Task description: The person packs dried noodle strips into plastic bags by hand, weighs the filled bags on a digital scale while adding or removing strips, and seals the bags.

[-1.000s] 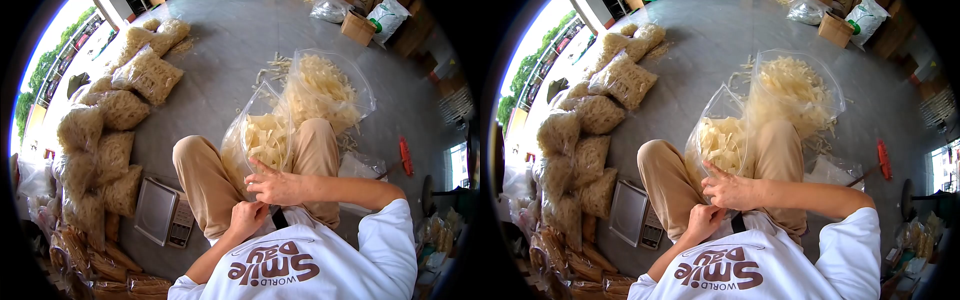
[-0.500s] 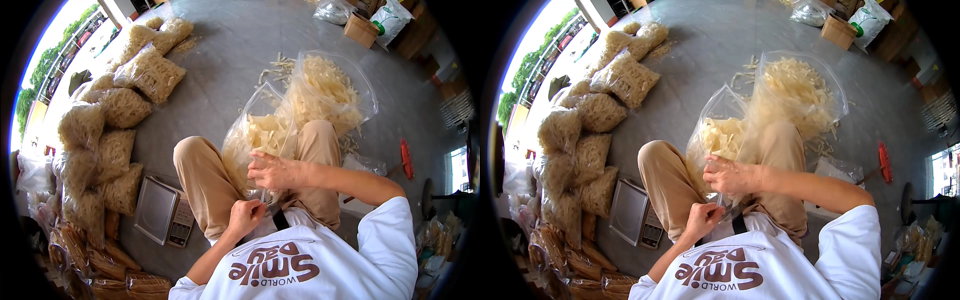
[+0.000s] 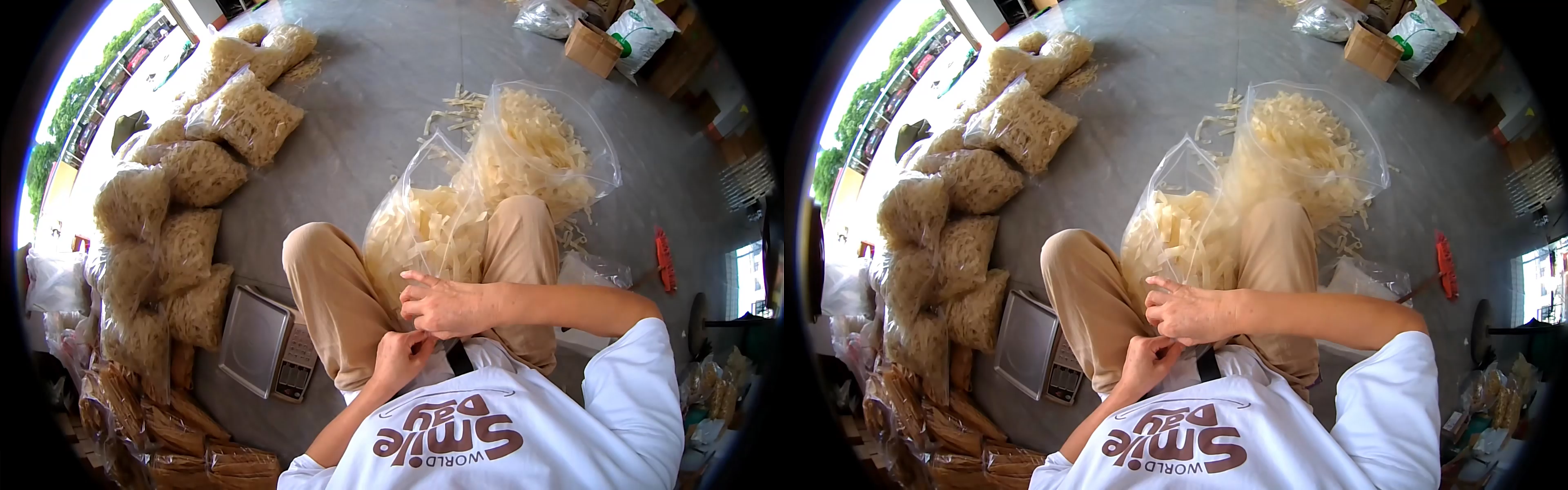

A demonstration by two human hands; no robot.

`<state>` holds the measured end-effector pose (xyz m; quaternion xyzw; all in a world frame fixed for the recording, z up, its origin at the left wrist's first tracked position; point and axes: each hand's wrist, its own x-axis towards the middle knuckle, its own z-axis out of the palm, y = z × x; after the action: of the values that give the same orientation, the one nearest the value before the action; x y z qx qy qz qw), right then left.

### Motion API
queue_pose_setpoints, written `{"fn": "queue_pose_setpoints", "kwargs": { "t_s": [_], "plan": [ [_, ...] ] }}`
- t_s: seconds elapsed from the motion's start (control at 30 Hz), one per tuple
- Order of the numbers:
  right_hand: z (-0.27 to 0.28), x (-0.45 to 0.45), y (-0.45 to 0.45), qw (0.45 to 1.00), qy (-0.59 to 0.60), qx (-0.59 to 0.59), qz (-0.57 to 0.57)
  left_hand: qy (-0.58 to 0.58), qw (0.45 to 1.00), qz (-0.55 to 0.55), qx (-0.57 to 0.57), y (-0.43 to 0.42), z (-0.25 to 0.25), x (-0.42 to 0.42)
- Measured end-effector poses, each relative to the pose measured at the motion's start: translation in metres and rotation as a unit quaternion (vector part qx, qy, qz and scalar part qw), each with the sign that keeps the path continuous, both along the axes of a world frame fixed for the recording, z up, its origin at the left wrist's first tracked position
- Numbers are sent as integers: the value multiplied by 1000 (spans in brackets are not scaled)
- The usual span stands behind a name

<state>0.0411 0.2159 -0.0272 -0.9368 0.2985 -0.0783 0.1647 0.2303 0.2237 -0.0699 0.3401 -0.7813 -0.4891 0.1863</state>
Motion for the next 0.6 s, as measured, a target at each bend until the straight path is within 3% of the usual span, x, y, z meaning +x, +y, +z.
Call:
{"fn": "queue_pose_setpoints", "kwargs": {
  "t_s": [0.4,0.6],
  "plan": [
    [-13,-10,-10,998,-54,-15,-17,11,1000,-15,13,-5,3,-1],
    [-10,-26,-27,996,17,-84,-30,-18,999,-23,37,-5,8,3]
  ]
}}
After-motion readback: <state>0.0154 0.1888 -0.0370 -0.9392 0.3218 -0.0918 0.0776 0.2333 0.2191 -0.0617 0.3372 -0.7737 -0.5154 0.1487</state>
